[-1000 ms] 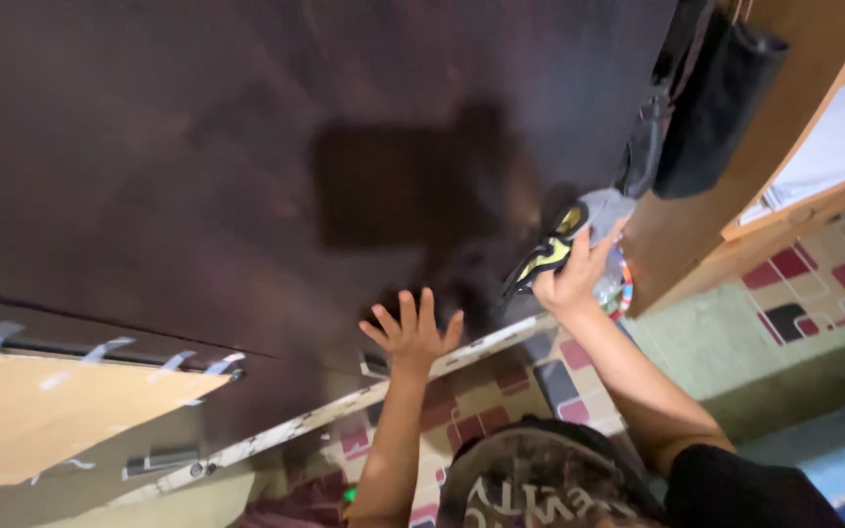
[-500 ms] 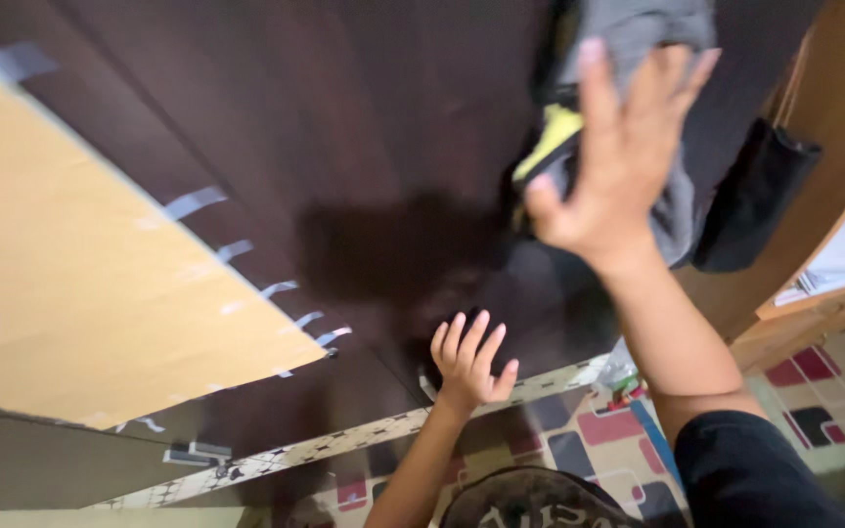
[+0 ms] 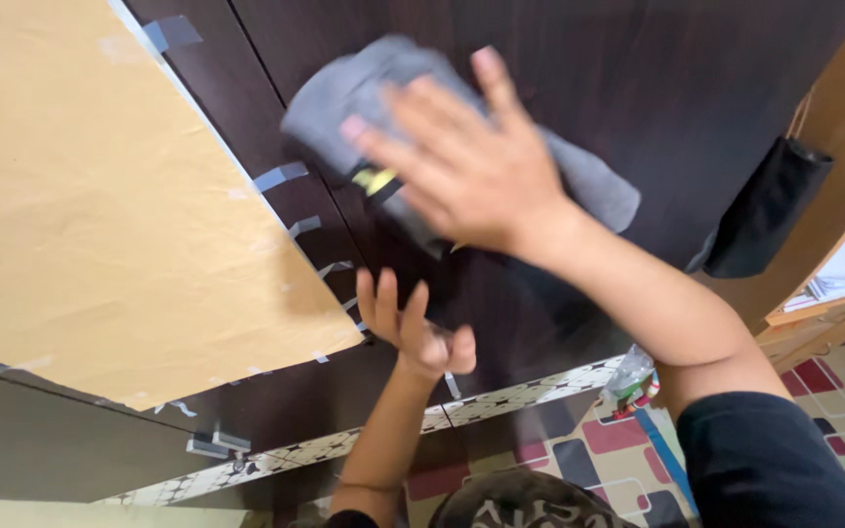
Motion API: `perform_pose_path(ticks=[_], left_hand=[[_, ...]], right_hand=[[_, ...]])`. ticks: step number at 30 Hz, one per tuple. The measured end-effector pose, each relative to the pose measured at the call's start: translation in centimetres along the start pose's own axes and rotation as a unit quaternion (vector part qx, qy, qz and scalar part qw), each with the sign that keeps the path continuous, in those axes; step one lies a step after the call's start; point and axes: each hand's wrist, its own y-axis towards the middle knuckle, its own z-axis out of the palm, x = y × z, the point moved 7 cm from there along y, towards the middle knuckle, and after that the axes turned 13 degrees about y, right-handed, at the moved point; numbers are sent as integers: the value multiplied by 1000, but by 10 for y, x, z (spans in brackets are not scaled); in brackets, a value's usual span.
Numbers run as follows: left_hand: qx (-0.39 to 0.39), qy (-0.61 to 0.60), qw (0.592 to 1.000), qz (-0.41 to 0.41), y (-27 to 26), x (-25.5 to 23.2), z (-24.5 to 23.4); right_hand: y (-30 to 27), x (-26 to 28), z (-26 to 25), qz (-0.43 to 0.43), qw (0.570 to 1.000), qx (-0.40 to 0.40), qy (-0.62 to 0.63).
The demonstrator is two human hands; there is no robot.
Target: The person wipes the surface and edges of a dark wooden cabinet using a grey cloth, moving their hands across different sections and reaching the side panels.
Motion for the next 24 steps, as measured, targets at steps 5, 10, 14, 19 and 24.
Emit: perform_pose_path(ticks=[5,10,14,19,24], left_hand=[[109,-19,994,0,44,7,30],[121,-30,992,-22,48,13,41],[85,-59,994,-23,41,18,39],[93,-98,990,-44,22,21,37],[191,-203,959,-61,-33,9,11]], right_hand=[[-61,-80,-41,172,982,-65,-42],[-165,-168,-91,364,906,-166,-141],[-237,-207,-103,446,848,-287,24],[-265,-167,-71,398,885,-238,-37],[-211,-90,-31,300,943,-120,-76]])
